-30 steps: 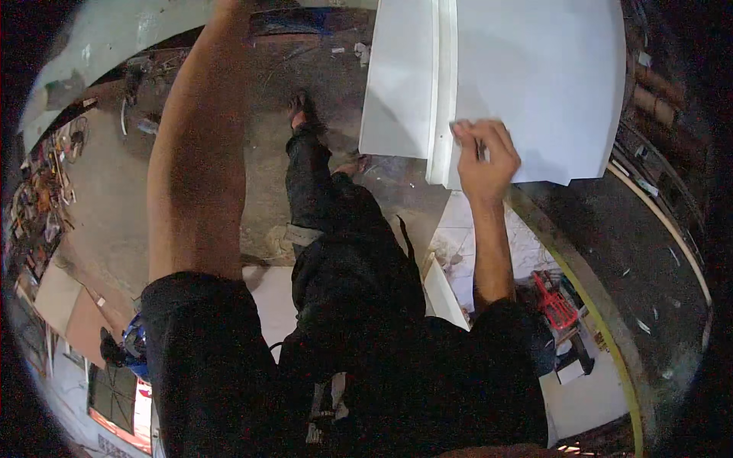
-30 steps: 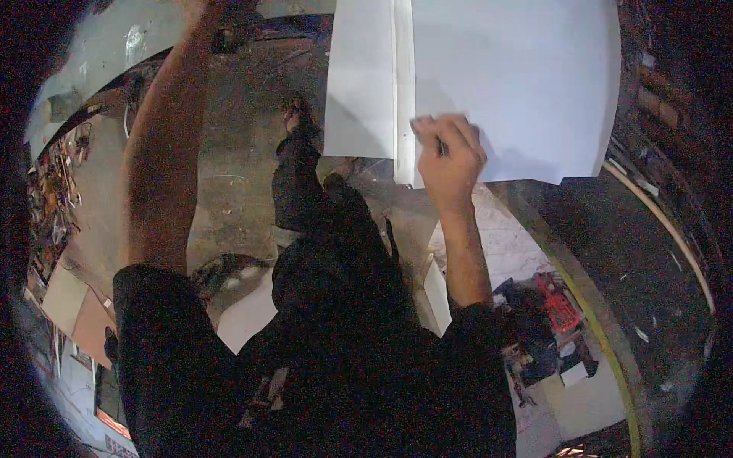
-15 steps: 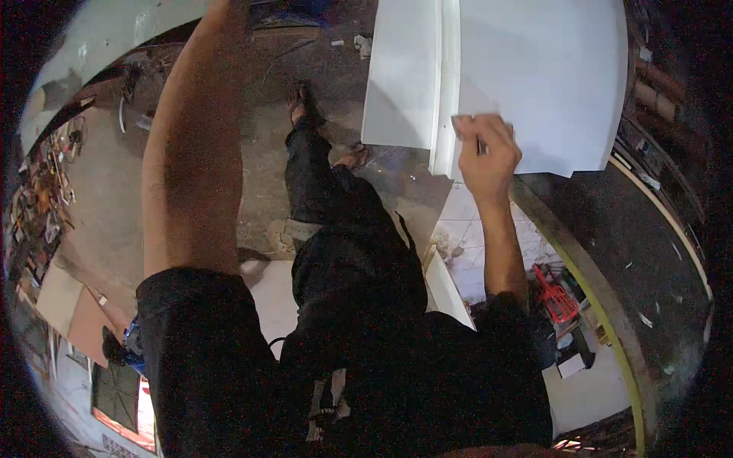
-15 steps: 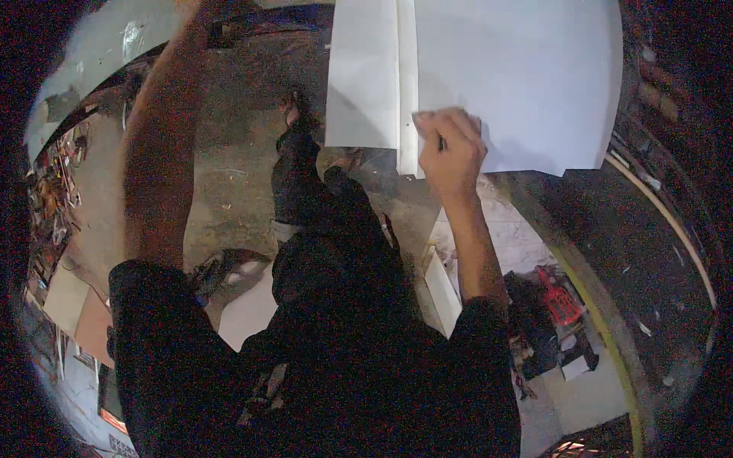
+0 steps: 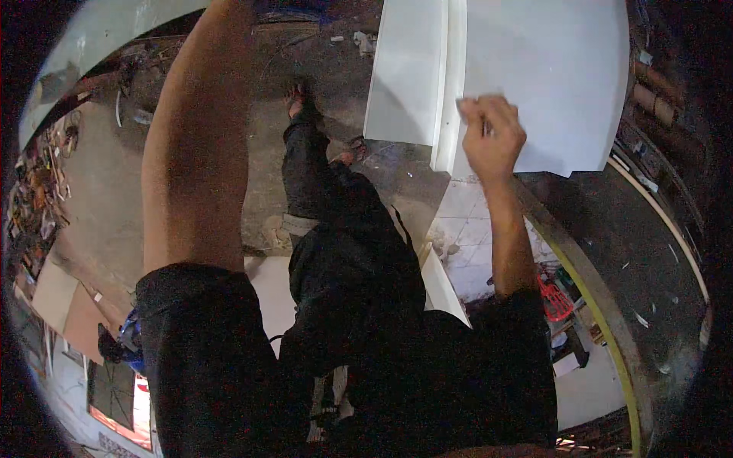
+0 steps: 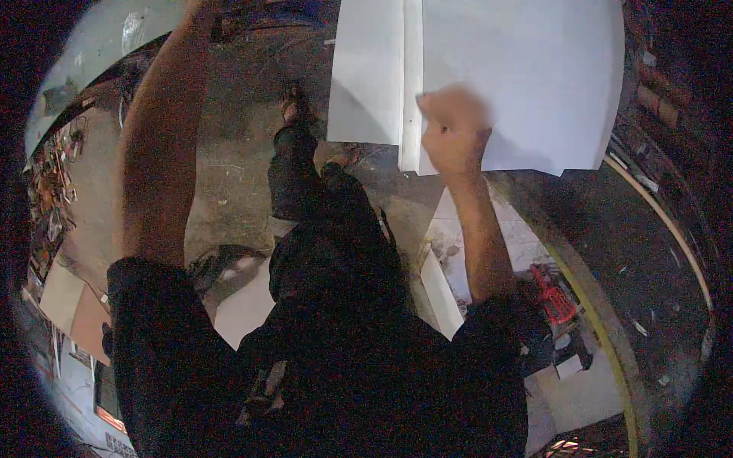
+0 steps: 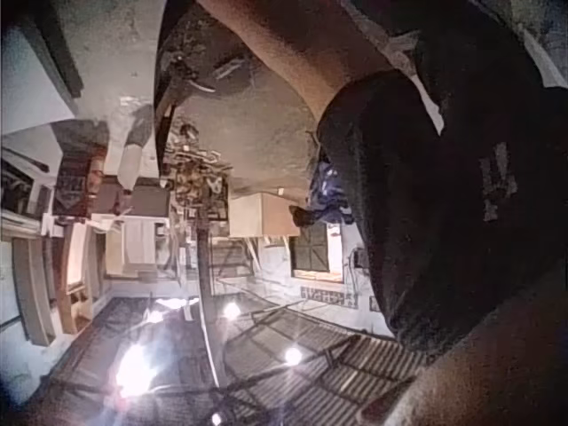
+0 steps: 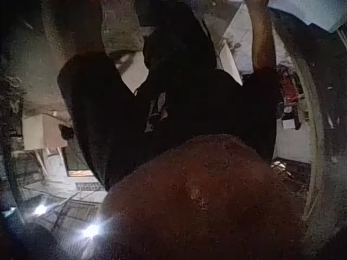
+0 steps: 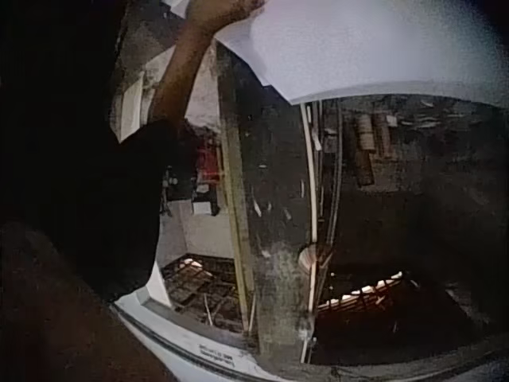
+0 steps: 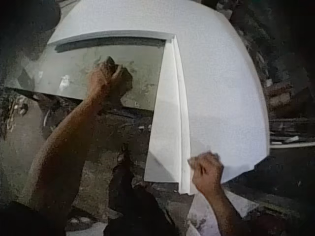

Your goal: The person applies liquid from a bottle onto the edge of a white L-shaped board, then presses and smooths a white laminate strip along the edge using a cloth.

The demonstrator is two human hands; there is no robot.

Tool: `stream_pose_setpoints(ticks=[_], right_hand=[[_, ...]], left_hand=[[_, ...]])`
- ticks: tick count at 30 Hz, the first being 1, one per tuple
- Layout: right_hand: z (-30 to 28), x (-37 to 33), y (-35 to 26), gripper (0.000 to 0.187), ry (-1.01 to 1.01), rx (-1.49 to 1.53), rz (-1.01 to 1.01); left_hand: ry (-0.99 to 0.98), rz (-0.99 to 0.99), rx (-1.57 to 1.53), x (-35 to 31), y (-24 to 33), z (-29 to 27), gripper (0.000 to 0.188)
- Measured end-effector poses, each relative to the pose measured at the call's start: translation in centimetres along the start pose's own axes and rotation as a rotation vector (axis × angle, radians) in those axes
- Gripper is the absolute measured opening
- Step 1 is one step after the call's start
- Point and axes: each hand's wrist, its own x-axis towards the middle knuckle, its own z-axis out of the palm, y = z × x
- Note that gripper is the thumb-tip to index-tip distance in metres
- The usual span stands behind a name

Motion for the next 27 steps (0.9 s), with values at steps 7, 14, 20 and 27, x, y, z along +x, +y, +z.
stream_pose_setpoints(ticks=[7,14,20,27], right_hand=[[-0.1,-2.1,0.6,0.006,-0.027,0.037,-0.014],[0.7,3.8,1.1,0.003,0.023,0.041,-0.006],[0.0,-0.2,0.6,0.007,-0.004,-0.002,-0.045],[1.0,8.7,2.2,0.003,0.024,0.009,-0.078]], left_hand=[[-0.049,-0.047,0.033,-0.2,0.6,-0.9,0.052],[0.003,-0.012,0.061,0.1,0.8,-0.2,0.052],[0.035,-0.035,0.082,-0.4,0.4,-0.4,0.053],[-0.121,-0.089,0.161,0.5,0.5,0.9,0.057]])
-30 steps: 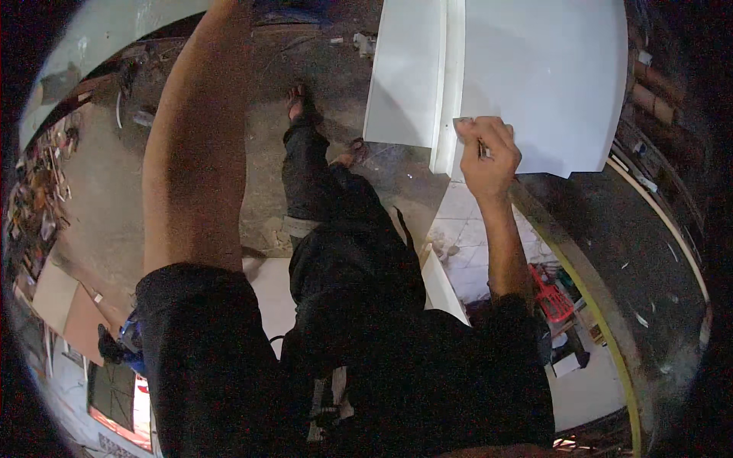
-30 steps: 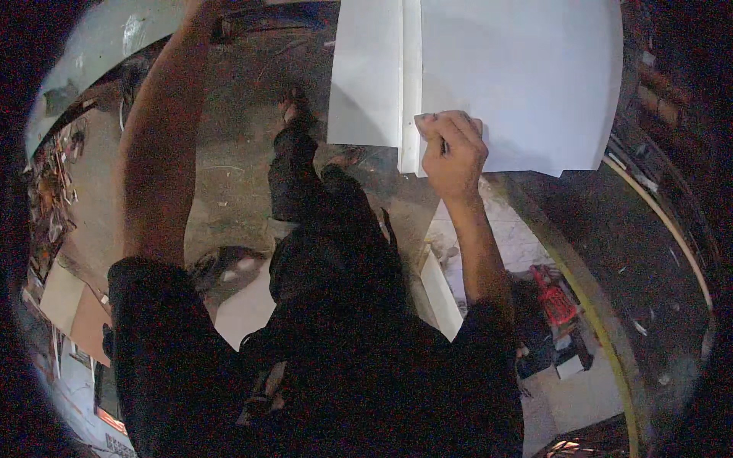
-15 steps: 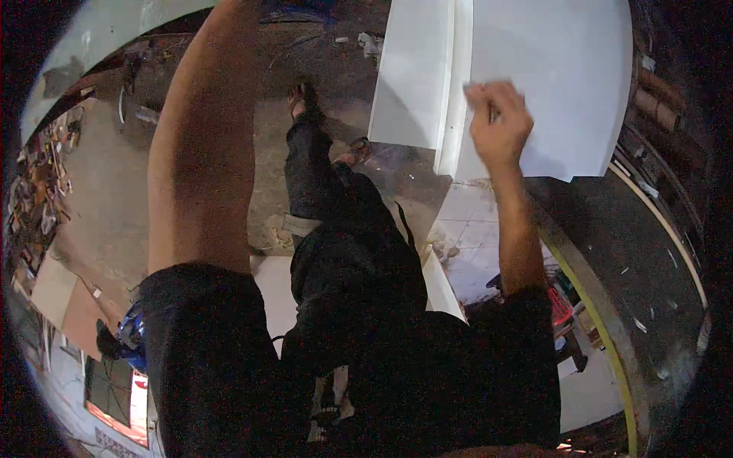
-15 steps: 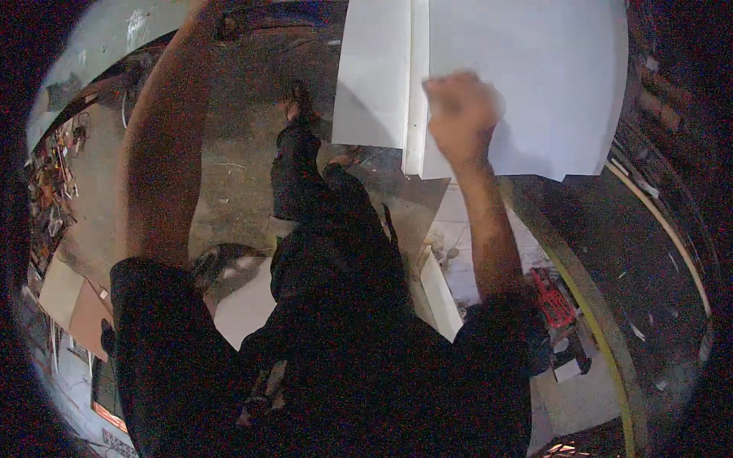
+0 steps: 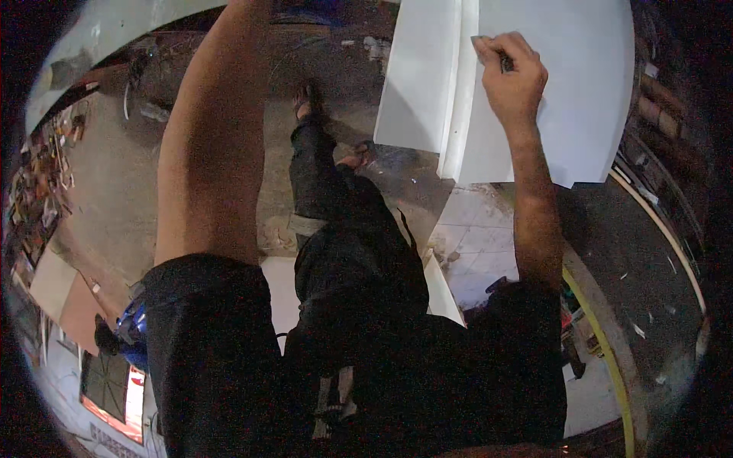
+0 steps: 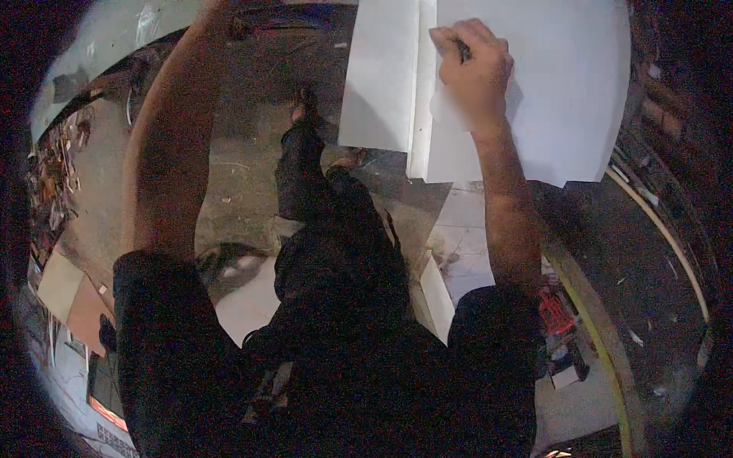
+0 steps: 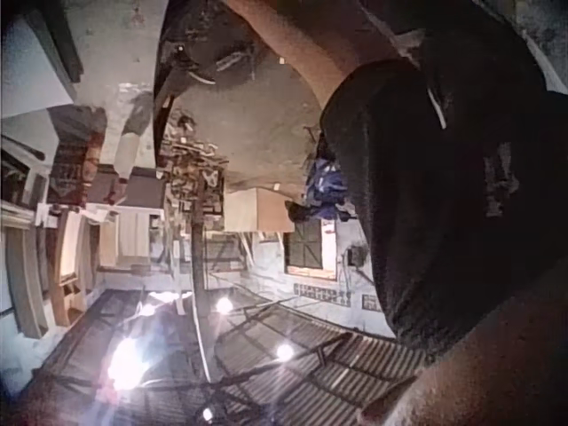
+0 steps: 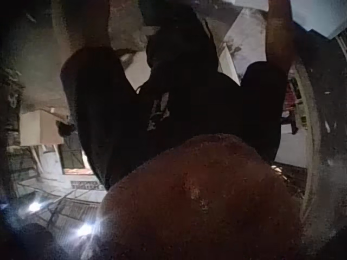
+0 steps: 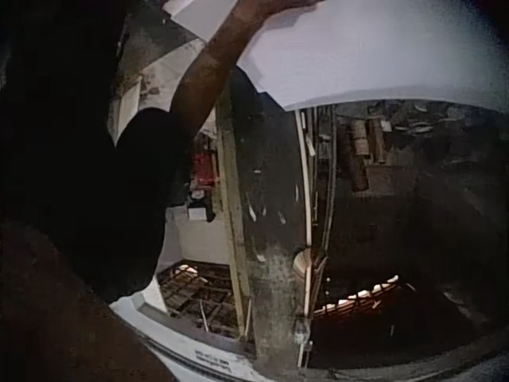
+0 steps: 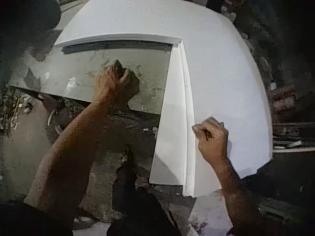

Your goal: The person applies liquid from a bottle onto the edge of a white L-shaped board, then presses and smooths a white laminate strip along the edge using a cloth.

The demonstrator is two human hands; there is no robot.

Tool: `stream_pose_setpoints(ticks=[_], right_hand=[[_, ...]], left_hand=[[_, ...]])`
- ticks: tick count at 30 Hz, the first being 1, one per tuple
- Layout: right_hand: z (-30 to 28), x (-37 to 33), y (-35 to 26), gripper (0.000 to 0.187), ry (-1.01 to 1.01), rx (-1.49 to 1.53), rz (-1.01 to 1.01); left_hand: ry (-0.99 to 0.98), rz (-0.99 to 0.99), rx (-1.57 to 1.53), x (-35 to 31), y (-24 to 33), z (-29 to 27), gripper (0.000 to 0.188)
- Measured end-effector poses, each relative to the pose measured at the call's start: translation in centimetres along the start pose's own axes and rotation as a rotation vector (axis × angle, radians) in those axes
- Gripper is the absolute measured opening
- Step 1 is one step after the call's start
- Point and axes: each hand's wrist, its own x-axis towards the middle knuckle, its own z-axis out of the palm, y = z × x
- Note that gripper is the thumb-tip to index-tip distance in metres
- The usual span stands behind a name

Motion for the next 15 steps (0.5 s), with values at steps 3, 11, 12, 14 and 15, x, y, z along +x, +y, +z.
stream_pose_setpoints(ticks=[3,11,12,14,15], right_hand=[[-0.5,-4.4,-1.1,0.003,-0.052,0.002,0.045],[-0.7,-1.8,0.2,0.003,-0.014,-0.026,-0.003],[-0.5,-2.1,-0.5,0.003,-0.023,-0.035,-0.013],[-0.4,-3.8,-1.4,0.005,-0.05,-0.03,-0.011],[-0.2,-4.1,-1.4,0.005,-0.055,-0.021,-0.018]], left_hand=[[0.023,0.127,0.182,0.3,-2.0,1.0,0.057],[0.06,0.083,-0.187,-0.6,1.1,0.0,0.048],[0.057,0.091,-0.171,-0.8,0.5,-1.2,0.049],[0.028,0.099,-0.131,-1.2,-0.7,-2.4,0.05],[0.066,0.098,-0.115,-1.2,-1.2,-2.3,0.051]])
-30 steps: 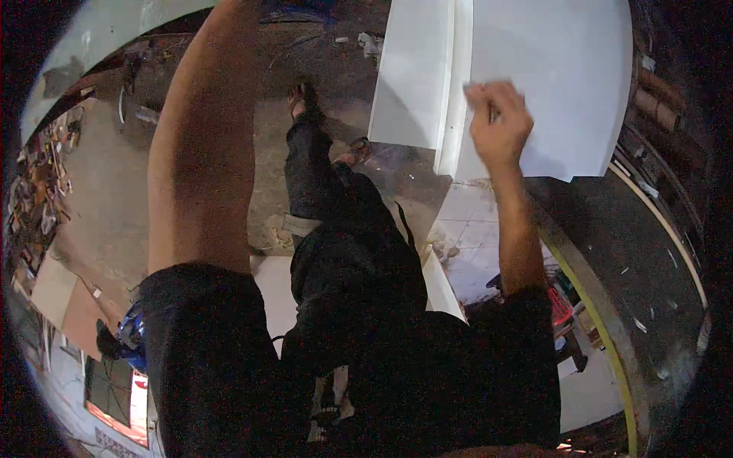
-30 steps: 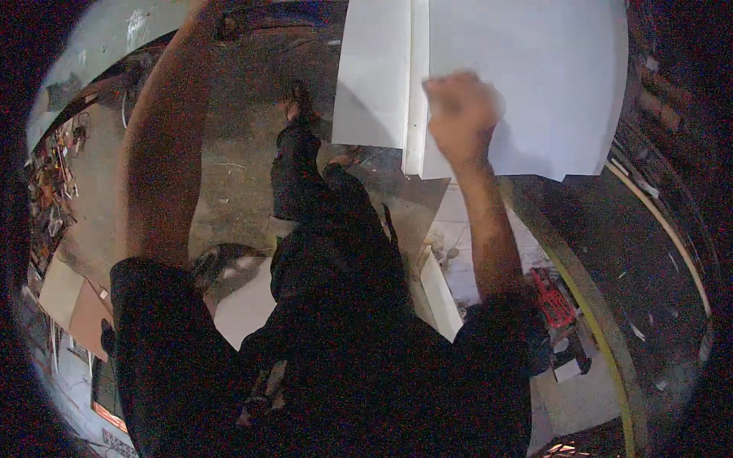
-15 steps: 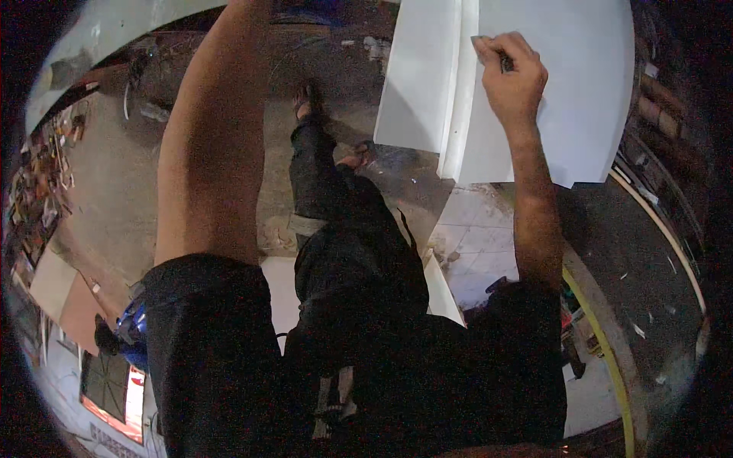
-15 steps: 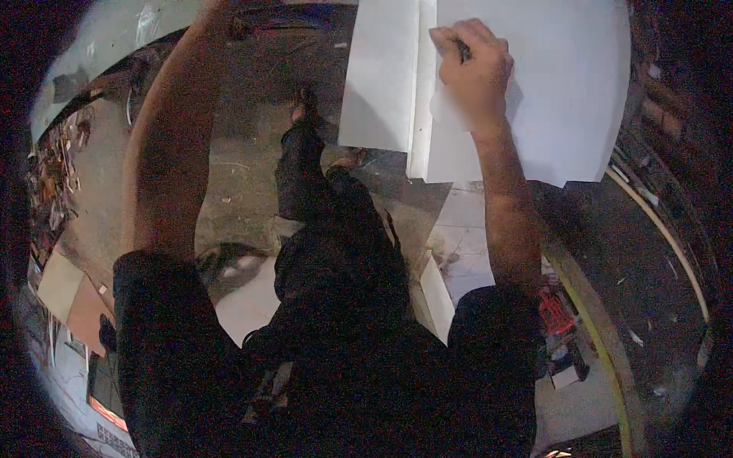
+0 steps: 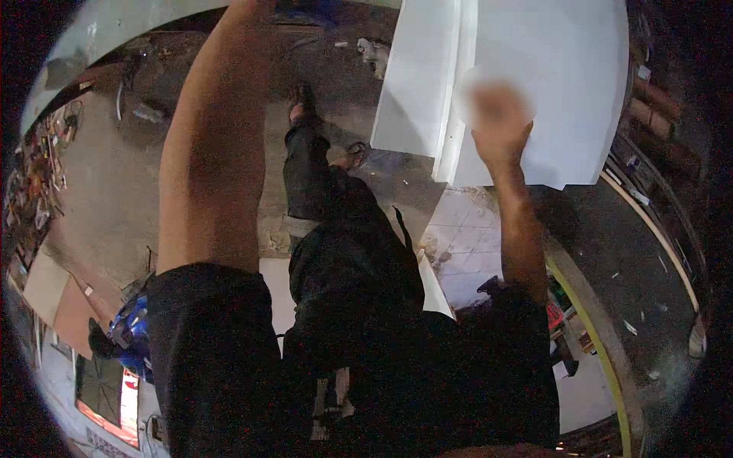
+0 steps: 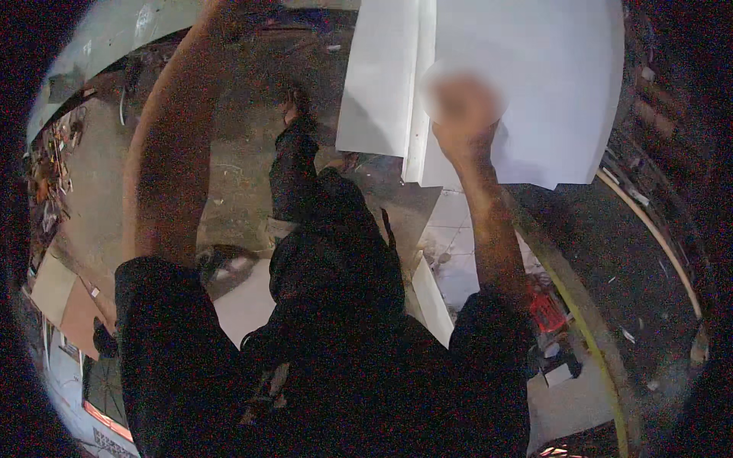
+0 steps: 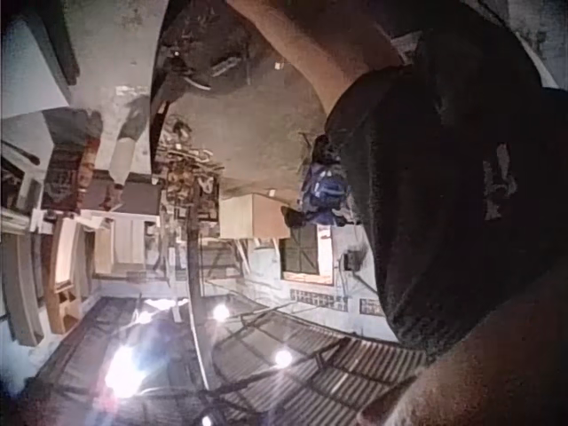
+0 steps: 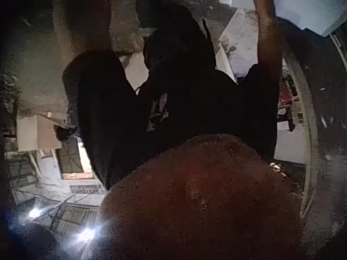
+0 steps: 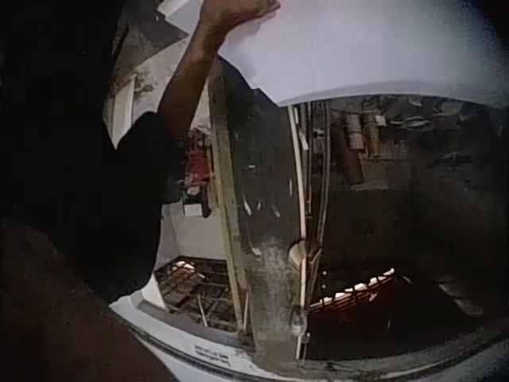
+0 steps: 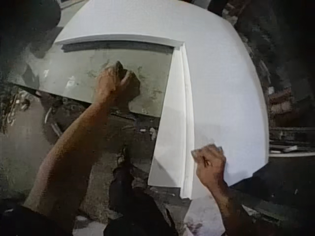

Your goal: The person applies liquid from a bottle onto the edge of a white L-shaped board, then presses and smooths a white laminate strip along the edge using a cloth.

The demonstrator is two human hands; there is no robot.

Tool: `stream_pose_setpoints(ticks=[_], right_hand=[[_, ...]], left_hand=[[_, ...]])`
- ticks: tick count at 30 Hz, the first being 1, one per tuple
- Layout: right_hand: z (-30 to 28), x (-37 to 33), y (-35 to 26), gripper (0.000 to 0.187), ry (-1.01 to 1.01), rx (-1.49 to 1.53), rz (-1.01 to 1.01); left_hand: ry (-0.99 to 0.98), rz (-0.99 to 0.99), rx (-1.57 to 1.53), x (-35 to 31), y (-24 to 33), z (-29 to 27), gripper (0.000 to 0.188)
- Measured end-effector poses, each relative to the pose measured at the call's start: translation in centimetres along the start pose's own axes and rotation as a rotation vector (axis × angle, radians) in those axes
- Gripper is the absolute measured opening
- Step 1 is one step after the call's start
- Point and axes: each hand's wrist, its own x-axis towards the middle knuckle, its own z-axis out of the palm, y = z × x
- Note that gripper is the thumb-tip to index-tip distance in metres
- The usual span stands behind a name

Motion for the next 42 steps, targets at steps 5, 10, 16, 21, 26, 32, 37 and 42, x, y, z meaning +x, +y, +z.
stream_pose_setpoints(ticks=[5,10,16,21,26,32,37,42], right_hand=[[-0.2,2.6,0.6,0.004,0.062,-0.011,-0.055],[-0.3,-0.8,-0.3,0.004,0.047,0.018,-0.026],[-0.5,1.3,0.4,0.002,0.003,0.007,0.008],[-0.4,-0.5,-0.3,0.001,-0.038,-0.007,-0.01],[-0.3,3.2,0.2,0.001,0.045,0.002,0.009],[-0.4,-0.6,-0.4,0.008,0.016,0.026,0.047],[-0.1,2.3,0.6,0.007,0.048,-0.008,0.003],[0.0,-1.3,0.2,0.001,0.033,0.023,-0.067]], left_hand=[[0.045,-0.049,-0.056,0.8,0.7,1.8,0.053],[0.056,-0.007,-0.048,0.3,0.6,0.7,0.054],[-0.038,-0.061,-0.025,0.2,1.1,0.9,0.056],[0.021,-0.05,-0.023,0.0,-0.1,0.6,0.055],[-0.031,-0.041,-0.106,0.4,1.5,0.2,0.051],[0.012,-0.044,-0.02,0.2,1.1,0.4,0.047],[-0.035,-0.079,-0.017,0.1,1.6,0.1,0.047],[0.0,-0.062,-0.02,-0.3,0.6,0.1,0.047]])
